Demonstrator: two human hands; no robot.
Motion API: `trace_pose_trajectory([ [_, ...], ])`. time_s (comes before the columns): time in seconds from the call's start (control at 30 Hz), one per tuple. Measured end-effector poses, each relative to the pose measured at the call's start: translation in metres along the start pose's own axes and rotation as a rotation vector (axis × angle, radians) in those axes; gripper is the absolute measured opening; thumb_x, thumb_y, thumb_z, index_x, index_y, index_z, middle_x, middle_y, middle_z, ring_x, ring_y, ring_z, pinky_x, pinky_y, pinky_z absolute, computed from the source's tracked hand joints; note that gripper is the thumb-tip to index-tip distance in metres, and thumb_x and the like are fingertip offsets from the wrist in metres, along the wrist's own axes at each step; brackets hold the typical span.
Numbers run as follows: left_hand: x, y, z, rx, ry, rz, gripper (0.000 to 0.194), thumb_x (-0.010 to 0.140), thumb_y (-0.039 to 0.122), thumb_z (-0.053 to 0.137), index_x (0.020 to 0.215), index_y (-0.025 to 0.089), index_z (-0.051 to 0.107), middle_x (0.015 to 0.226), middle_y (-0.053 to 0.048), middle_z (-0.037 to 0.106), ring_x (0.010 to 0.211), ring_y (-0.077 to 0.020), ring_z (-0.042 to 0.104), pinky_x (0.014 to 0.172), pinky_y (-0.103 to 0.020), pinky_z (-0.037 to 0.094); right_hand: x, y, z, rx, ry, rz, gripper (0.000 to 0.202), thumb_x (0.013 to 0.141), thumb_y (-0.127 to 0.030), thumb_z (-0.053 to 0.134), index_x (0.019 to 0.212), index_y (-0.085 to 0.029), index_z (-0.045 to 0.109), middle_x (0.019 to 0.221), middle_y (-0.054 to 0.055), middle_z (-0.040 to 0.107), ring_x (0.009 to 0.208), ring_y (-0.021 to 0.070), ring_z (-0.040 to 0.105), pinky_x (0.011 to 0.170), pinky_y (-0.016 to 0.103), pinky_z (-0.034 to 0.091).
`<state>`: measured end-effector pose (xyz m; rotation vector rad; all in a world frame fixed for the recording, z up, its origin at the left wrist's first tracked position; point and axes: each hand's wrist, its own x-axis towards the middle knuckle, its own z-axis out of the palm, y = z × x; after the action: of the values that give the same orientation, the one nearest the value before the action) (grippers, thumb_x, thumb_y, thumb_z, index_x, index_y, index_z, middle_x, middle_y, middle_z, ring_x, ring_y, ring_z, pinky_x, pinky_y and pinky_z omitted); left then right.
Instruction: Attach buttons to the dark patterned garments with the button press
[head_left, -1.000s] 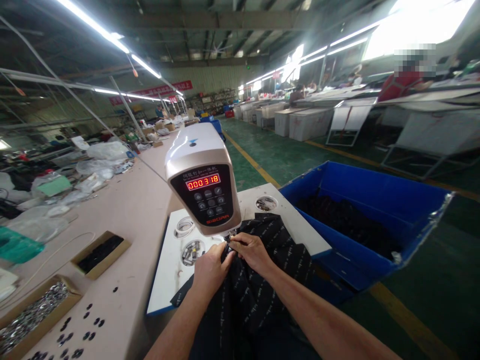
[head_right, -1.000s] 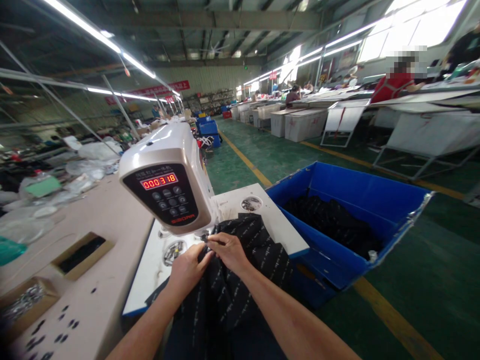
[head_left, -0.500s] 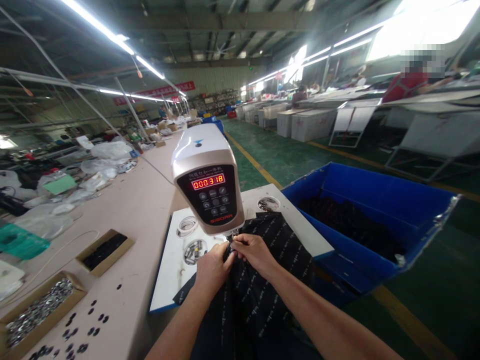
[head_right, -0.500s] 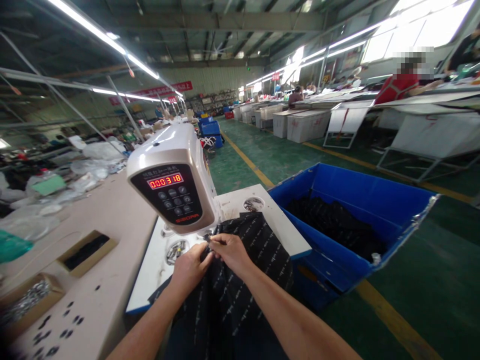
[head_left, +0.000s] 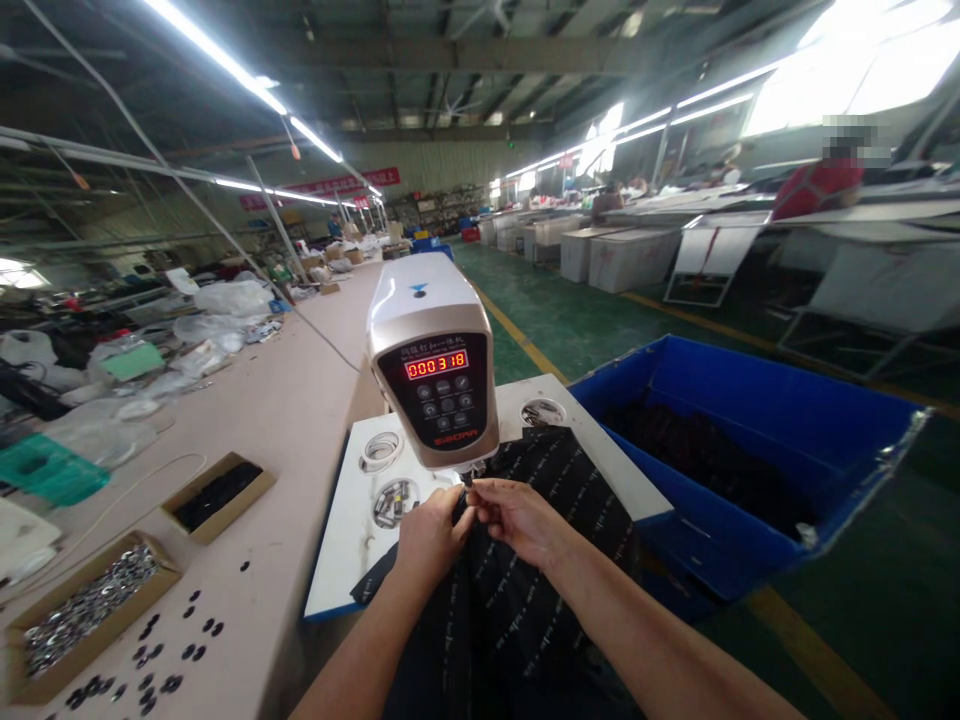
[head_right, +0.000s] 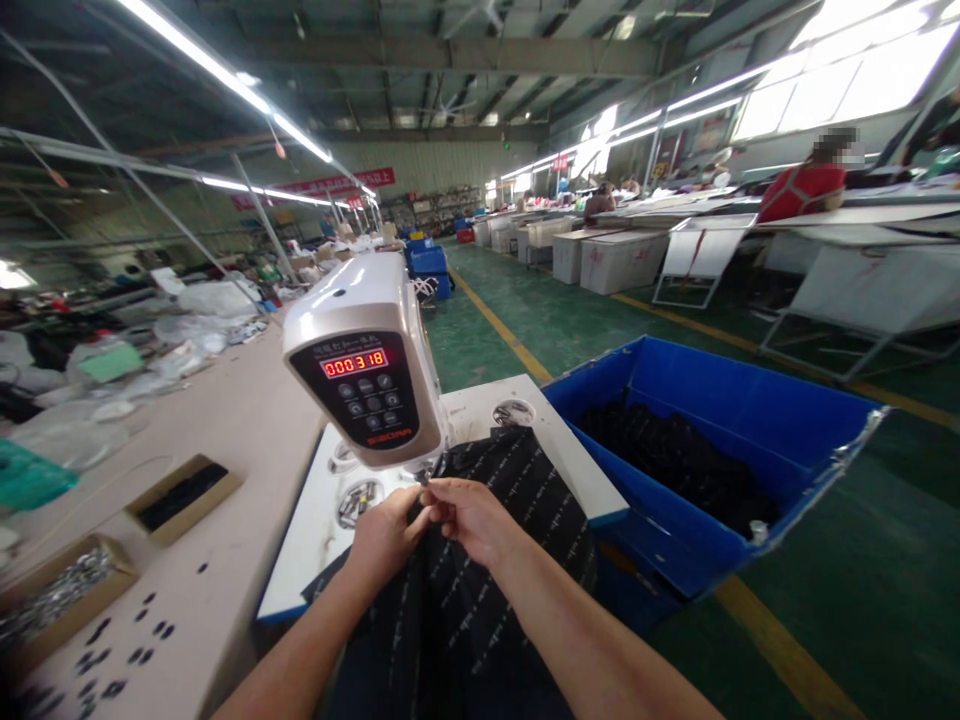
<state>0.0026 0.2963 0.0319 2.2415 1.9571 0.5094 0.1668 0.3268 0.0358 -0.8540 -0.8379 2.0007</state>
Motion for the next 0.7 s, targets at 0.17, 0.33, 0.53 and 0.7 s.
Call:
trace_pose_trajectory([
  [0.17,-0.001,0.002,-0.004,0.006,-0.007,-0.005,0.022,0.097,0.039,0.054,0.112,0.028,0.065,0.104,-0.002,0.072,0.093,-0.0208,0.07,0.07,-0.027,0.041,0.002,-0.003,-0.001,-0.128,0.027,-0.006,0.024,0.081,-0.038,0.075,0.087,-0.014,0.073,0.082,0.004,0.071,0.057,0.0075,0.057,0.042,0.015,0.034],
  [0.33,0.001,0.004,-0.005,0.027,-0.01,-0.013,0.024,0.098,0.044,0.051,0.107,0.026,0.066,0.1,-0.003,0.072,0.09,-0.0219,0.07,0.066,-0.028,0.04,0.002,-0.007,-0.001,-0.216,0.06,-0.01,0.025,0.083,-0.04,0.071,0.088,-0.015,0.072,0.083,0.004,0.071,0.057,0.0078,0.056,0.043,0.016,0.035],
  [0.53,0.001,0.003,-0.004,0.04,-0.011,-0.017,0.027,0.097,0.047,0.053,0.109,0.026,0.065,0.103,-0.004,0.072,0.092,-0.0234,0.07,0.068,-0.029,0.041,0.002,-0.008,-0.012,-0.451,0.181,-0.191,0.02,0.085,-0.036,0.066,0.09,-0.018,0.072,0.08,0.003,0.068,0.061,0.0126,0.059,0.048,0.021,0.04],
  [0.7,0.001,0.003,-0.006,0.019,-0.024,-0.02,0.028,0.096,0.048,0.053,0.11,0.026,0.065,0.104,-0.005,0.072,0.093,-0.0235,0.069,0.071,-0.029,0.043,0.003,-0.025,-0.022,-1.363,0.22,-0.81,0.027,0.083,-0.02,0.063,0.108,-0.022,0.072,0.119,0.009,0.069,0.117,0.0272,0.058,0.103,0.043,0.043],
])
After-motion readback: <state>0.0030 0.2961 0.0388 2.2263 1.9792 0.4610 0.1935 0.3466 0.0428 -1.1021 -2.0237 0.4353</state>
